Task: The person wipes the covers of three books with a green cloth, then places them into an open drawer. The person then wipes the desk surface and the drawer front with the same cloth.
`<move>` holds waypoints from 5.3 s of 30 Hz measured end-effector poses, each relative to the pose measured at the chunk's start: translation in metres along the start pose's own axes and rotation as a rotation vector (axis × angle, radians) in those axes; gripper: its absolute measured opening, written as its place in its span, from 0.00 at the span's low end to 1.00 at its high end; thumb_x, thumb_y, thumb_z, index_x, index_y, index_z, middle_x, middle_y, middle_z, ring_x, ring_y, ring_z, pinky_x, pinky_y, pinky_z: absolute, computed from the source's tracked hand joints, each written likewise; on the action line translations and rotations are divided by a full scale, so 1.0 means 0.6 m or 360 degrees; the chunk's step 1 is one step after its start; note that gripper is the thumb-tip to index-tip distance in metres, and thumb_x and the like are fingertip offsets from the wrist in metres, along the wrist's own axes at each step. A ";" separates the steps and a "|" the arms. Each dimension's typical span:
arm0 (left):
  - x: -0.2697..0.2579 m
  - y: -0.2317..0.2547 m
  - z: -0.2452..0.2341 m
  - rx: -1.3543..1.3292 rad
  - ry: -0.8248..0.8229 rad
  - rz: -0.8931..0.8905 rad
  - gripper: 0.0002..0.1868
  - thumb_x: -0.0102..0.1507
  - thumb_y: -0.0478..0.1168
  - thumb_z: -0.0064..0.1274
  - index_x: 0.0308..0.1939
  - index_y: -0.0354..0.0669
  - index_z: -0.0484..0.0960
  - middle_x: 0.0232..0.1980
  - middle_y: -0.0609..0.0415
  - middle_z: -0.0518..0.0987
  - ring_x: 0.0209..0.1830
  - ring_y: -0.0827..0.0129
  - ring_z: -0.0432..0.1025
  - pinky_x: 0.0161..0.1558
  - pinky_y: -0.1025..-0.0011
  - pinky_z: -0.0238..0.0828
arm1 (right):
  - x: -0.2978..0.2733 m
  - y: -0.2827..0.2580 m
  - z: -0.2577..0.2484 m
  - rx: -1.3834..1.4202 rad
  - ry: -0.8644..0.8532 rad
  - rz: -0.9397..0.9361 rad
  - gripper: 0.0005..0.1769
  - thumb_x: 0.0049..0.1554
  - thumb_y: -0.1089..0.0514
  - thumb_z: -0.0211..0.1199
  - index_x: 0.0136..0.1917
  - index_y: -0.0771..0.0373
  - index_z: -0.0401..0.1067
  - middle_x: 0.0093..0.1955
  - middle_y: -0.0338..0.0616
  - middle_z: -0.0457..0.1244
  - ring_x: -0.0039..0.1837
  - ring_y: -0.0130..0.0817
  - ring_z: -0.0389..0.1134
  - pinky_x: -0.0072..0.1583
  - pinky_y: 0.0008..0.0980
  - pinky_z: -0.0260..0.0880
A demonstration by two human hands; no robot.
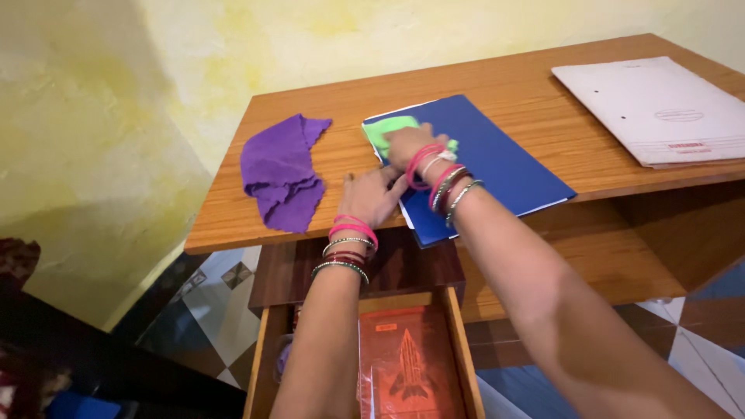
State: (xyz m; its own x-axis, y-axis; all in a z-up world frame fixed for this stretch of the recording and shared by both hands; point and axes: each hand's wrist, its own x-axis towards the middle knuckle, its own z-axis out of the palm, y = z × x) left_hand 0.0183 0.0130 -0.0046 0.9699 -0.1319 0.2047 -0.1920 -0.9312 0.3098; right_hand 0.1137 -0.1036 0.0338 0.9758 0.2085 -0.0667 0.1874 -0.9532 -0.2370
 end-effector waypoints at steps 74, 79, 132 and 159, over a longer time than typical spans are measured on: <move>0.015 -0.005 0.016 0.0146 0.0080 -0.0109 0.30 0.67 0.57 0.41 0.73 0.60 0.67 0.77 0.61 0.63 0.76 0.65 0.58 0.75 0.39 0.41 | -0.125 0.092 0.028 -0.0167 0.0449 0.0168 0.29 0.61 0.46 0.50 0.75 0.29 0.61 0.78 0.34 0.54 0.75 0.57 0.51 0.68 0.71 0.53; 0.028 -0.017 0.026 0.0323 -0.0072 -0.0190 0.30 0.71 0.57 0.34 0.76 0.56 0.62 0.82 0.60 0.56 0.83 0.69 0.47 0.75 0.35 0.38 | -0.184 0.007 0.047 0.0007 0.0512 0.0010 0.28 0.59 0.44 0.53 0.72 0.28 0.65 0.75 0.38 0.57 0.74 0.50 0.54 0.68 0.66 0.55; 0.018 -0.007 0.008 0.0214 -0.0046 -0.0213 0.27 0.71 0.51 0.32 0.75 0.60 0.61 0.80 0.62 0.59 0.80 0.68 0.51 0.73 0.32 0.39 | 0.128 0.057 0.076 -0.0198 0.0369 -0.0379 0.27 0.64 0.49 0.47 0.77 0.39 0.62 0.76 0.52 0.57 0.73 0.57 0.60 0.71 0.51 0.62; 0.020 -0.003 0.011 0.0225 -0.0052 -0.0249 0.28 0.71 0.52 0.33 0.76 0.55 0.61 0.79 0.64 0.61 0.80 0.68 0.54 0.75 0.34 0.40 | 0.138 0.136 0.071 0.0246 0.0170 -0.1387 0.25 0.61 0.56 0.54 0.72 0.50 0.67 0.80 0.53 0.54 0.80 0.53 0.52 0.78 0.44 0.49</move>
State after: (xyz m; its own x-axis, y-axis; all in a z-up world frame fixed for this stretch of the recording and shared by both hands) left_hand 0.0315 0.0107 -0.0086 0.9911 0.0092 0.1331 -0.0180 -0.9793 0.2017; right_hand 0.2048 -0.1551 -0.0321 0.5005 0.8167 0.2873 0.8581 -0.4239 -0.2898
